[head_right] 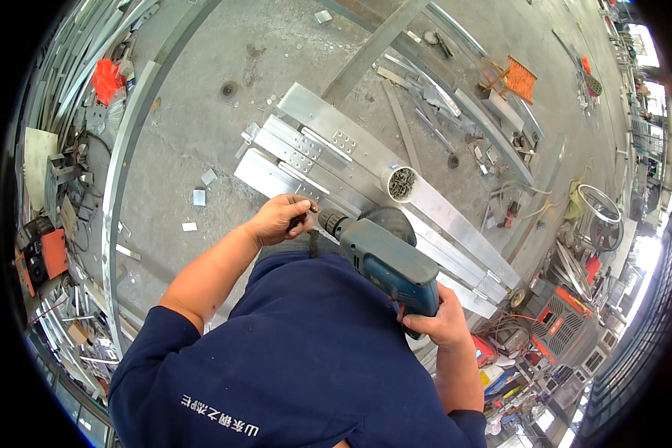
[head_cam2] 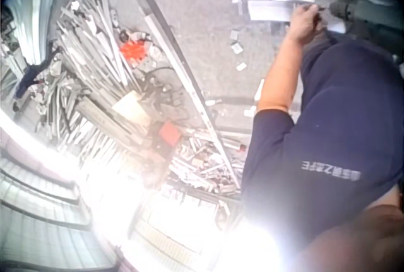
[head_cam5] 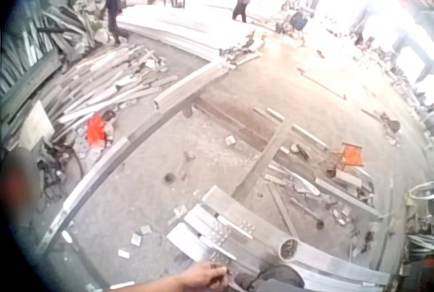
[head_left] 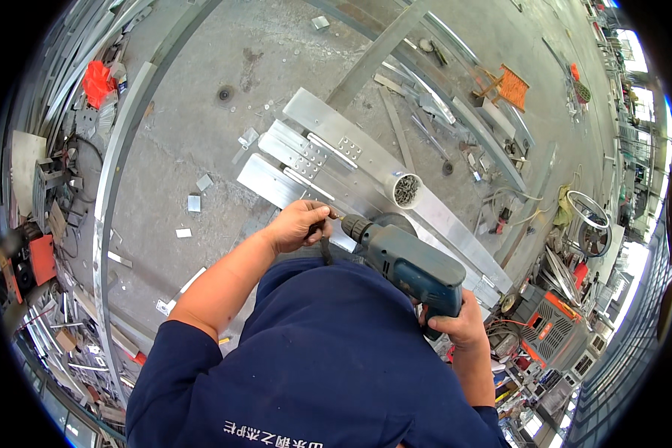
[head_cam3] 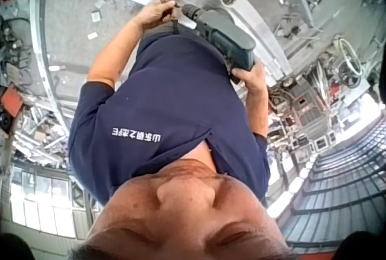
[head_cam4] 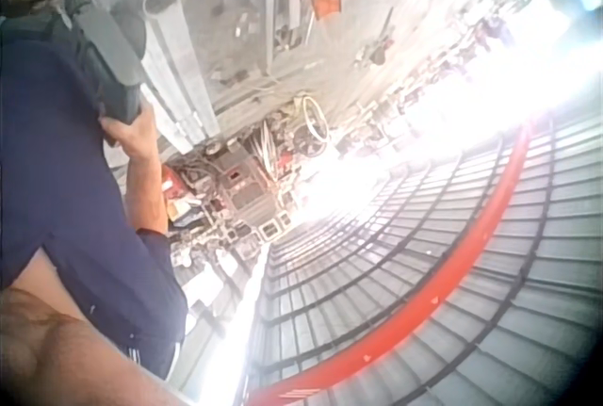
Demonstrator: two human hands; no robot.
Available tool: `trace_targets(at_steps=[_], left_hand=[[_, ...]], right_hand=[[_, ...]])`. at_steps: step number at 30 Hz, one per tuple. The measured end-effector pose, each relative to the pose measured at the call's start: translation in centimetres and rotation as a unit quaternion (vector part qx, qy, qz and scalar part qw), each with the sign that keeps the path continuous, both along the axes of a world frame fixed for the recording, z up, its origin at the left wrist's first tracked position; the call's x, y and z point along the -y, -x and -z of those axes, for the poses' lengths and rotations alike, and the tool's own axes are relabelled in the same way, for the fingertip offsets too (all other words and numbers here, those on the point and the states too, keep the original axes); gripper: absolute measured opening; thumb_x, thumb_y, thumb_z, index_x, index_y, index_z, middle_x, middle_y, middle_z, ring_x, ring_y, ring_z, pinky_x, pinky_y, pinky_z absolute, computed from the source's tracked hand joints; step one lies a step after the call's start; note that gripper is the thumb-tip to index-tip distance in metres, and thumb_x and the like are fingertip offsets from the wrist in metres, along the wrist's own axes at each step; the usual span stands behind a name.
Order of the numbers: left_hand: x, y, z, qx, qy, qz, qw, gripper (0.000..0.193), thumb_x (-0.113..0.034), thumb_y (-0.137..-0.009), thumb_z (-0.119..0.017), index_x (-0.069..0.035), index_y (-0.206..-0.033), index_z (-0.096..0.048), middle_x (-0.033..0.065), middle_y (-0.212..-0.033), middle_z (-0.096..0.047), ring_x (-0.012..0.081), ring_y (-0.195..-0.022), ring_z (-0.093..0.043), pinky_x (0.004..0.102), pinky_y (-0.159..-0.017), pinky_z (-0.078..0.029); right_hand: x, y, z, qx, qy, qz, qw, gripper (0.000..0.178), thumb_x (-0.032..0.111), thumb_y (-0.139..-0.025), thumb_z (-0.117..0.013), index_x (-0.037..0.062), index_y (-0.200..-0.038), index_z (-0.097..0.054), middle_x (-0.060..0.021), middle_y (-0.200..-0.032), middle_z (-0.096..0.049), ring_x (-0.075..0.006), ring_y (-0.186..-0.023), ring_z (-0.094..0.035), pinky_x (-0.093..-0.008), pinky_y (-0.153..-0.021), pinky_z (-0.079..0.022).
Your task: The person uses a corded drill to drive screws into pre-drilled holes on a metal frame assembly. They repeatedly pick up screws from a nearby container and fasten them into the frame while seated on the floor in a workshop.
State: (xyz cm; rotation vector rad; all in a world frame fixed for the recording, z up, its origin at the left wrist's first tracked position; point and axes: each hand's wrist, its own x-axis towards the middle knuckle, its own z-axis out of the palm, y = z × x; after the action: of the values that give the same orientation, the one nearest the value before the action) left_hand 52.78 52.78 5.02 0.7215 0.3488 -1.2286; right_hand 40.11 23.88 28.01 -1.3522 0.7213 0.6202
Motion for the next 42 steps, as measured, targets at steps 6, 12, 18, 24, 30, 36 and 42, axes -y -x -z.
trace_targets(at_steps=[6, 12, 18, 24, 30, 36, 42], left_hand=[[-0.3, 0.2, 1.3, -0.02, 0.052, -0.062, 0.997, 0.017, -0.017, -0.1, -0.057, -0.002, -0.105, -0.063, 0.0092, -0.091, -0.068, 0.0112, -0.065, -0.052, 0.0237, -0.056, -0.041], [-0.5, -0.7, -1.1, -0.011, 0.061, -0.039, 0.997, 0.012, -0.011, -0.095, -0.064, -0.003, -0.103, -0.065, 0.0071, -0.092, -0.067, 0.0119, -0.071, -0.055, 0.0257, -0.065, -0.044], [-0.7, 0.0, 0.9, 0.003, 0.066, -0.056, 0.996, 0.016, -0.014, -0.092, -0.069, -0.003, -0.102, -0.066, 0.0053, -0.089, -0.066, 0.0123, -0.071, -0.056, 0.0256, -0.066, -0.046], [-0.6, 0.0, -0.1, -0.035, 0.028, -0.081, 0.996, 0.016, -0.016, -0.092, -0.071, -0.001, -0.097, -0.067, 0.0051, -0.084, -0.064, 0.0107, -0.068, -0.054, 0.0246, -0.063, -0.044], [-1.1, 0.4, 0.7, -0.013, 0.029, -0.056, 0.998, 0.024, -0.02, -0.091, -0.072, 0.001, -0.1, -0.066, 0.0037, -0.082, -0.062, 0.0097, -0.066, -0.05, 0.024, -0.062, -0.044], [-1.5, 0.1, 1.3, 0.047, 0.002, 0.023, 0.999, 0.021, -0.02, -0.092, -0.071, 0.0, -0.095, -0.066, 0.0038, -0.078, -0.062, 0.009, -0.065, -0.049, 0.0227, -0.058, -0.039], [0.9, 2.7, 4.0, -0.248, 0.023, -0.17, 0.953, 0.02, -0.023, -0.095, -0.066, -0.006, -0.085, -0.062, 0.001, -0.071, -0.055, 0.0103, -0.057, -0.04, 0.0244, -0.052, -0.033]], right_hand=[[0.2, 0.3, 0.4, -0.01, 0.013, 0.0, 1.0, 0.069, 0.018, -0.057, -0.084, -0.0075, -0.117, -0.062, -0.0177, -0.096, -0.069, -0.0207, -0.073, -0.067, -0.0327, -0.067, -0.054], [-0.1, -0.1, 0.2, -0.003, 0.0, 0.007, 1.0, 0.068, 0.02, -0.057, -0.084, -0.0082, -0.115, -0.062, -0.018, -0.093, -0.069, -0.0217, -0.071, -0.067, -0.0326, -0.066, -0.054], [-0.1, -0.5, 0.0, -0.013, -0.02, 0.006, 1.0, 0.058, 0.012, -0.059, -0.078, -0.0047, -0.113, -0.063, -0.0147, -0.095, -0.069, -0.0186, -0.073, -0.066, -0.0317, -0.069, -0.055], [-0.1, -0.4, 0.1, -0.009, -0.026, 0.0, 1.0, 0.061, 0.014, -0.059, -0.081, -0.0057, -0.114, -0.063, -0.0154, -0.096, -0.069, -0.0181, -0.073, -0.066, -0.0313, -0.068, -0.054], [-0.3, -0.7, 0.0, -0.014, -0.03, -0.011, 0.999, 0.061, 0.014, -0.06, -0.081, -0.0058, -0.114, -0.062, -0.0152, -0.096, -0.069, -0.0176, -0.074, -0.066, -0.0303, -0.069, -0.054], [0.1, -1.4, 0.3, -0.037, -0.026, -0.038, 0.998, 0.059, 0.011, -0.06, -0.08, -0.004, -0.115, -0.062, -0.0136, -0.096, -0.069, -0.0158, -0.075, -0.066, -0.0288, -0.069, -0.053], [-0.7, -3.5, 3.5, 0.079, 0.19, -0.294, 0.933, 0.071, 0.01, -0.066, -0.076, 0.0022, -0.134, -0.055, -0.015, -0.095, -0.071, -0.0271, -0.081, -0.07, -0.0369, -0.078, -0.054]])
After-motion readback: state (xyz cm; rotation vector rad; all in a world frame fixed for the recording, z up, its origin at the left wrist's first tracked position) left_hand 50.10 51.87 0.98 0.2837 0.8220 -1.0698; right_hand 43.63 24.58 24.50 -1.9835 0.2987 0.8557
